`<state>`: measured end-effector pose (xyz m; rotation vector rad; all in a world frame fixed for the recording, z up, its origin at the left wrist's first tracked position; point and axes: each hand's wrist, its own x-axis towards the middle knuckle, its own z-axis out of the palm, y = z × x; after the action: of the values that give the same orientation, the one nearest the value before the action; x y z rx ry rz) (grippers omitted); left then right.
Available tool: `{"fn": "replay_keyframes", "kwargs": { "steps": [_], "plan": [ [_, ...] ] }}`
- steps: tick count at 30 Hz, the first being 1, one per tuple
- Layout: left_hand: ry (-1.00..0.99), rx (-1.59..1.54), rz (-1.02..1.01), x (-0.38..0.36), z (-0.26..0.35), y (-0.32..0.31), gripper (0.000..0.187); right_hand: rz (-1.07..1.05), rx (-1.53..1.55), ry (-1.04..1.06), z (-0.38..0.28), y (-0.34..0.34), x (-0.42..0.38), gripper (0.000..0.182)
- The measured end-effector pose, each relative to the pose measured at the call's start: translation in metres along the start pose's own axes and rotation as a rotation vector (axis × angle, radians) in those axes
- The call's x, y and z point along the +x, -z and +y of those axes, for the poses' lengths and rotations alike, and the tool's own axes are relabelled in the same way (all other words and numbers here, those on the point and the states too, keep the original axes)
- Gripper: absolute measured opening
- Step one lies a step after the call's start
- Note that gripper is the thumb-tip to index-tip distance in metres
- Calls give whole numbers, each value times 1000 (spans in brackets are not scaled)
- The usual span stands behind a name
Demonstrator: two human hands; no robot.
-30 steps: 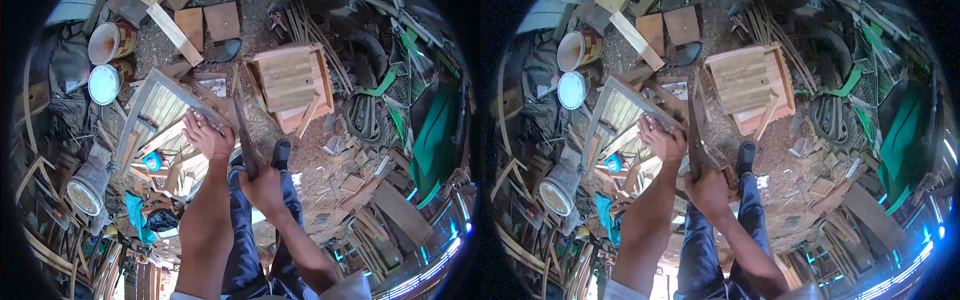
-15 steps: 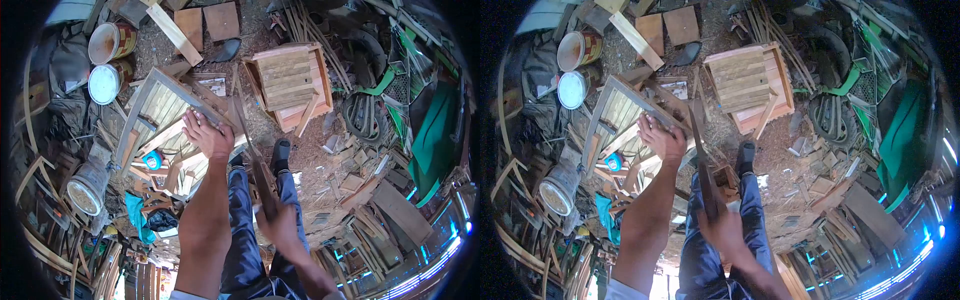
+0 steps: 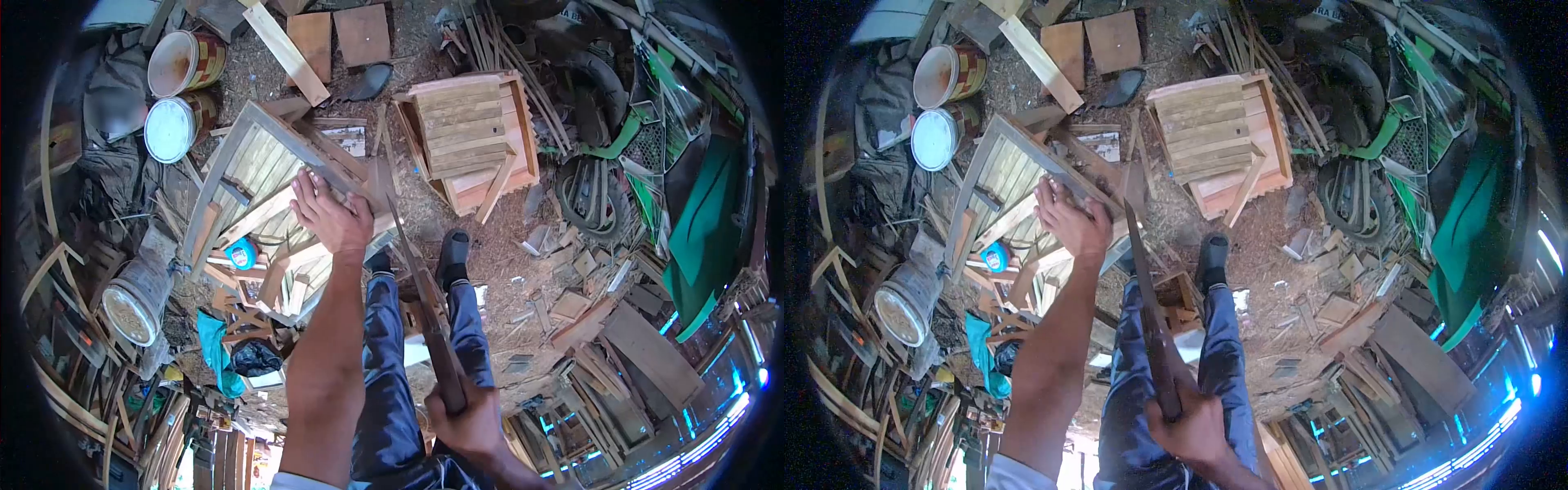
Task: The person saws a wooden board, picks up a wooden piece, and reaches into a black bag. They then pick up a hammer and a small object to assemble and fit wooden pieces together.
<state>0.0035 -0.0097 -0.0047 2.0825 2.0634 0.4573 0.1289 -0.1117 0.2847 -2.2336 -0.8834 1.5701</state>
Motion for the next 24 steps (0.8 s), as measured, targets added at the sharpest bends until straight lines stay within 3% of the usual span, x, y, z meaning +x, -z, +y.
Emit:
{"fn": "replay_keyframes", "kwargs": {
  "steps": [1,3,5,8,16,17,19,21,24],
  "plan": [
    [-4,2,5,0,-2,-1,65,32,-2,39,6,-7,8,61],
    [0,-1,-14,-13,0,2,64,182,-44,77,33,-46,75,43],
    [-1,-3,-11,-7,0,3,63,15,-77,-183,30,-68,139,31],
    [11,11,-17,-5,2,5,62,159,-14,-89,44,-83,139,25],
    [-12,23,-6,-4,4,5,59,166,278,59,91,-83,124,18],
    [-9,32,-6,-5,3,5,61,152,130,21,85,-83,118,17],
    [-2,45,1,-5,3,3,64,126,-167,-49,39,-61,101,24],
    [-35,41,38,-5,4,1,63,82,5,33,25,-35,41,47],
    [-51,23,78,-2,-2,-4,60,12,73,6,18,-7,-11,57]
  ]
}}
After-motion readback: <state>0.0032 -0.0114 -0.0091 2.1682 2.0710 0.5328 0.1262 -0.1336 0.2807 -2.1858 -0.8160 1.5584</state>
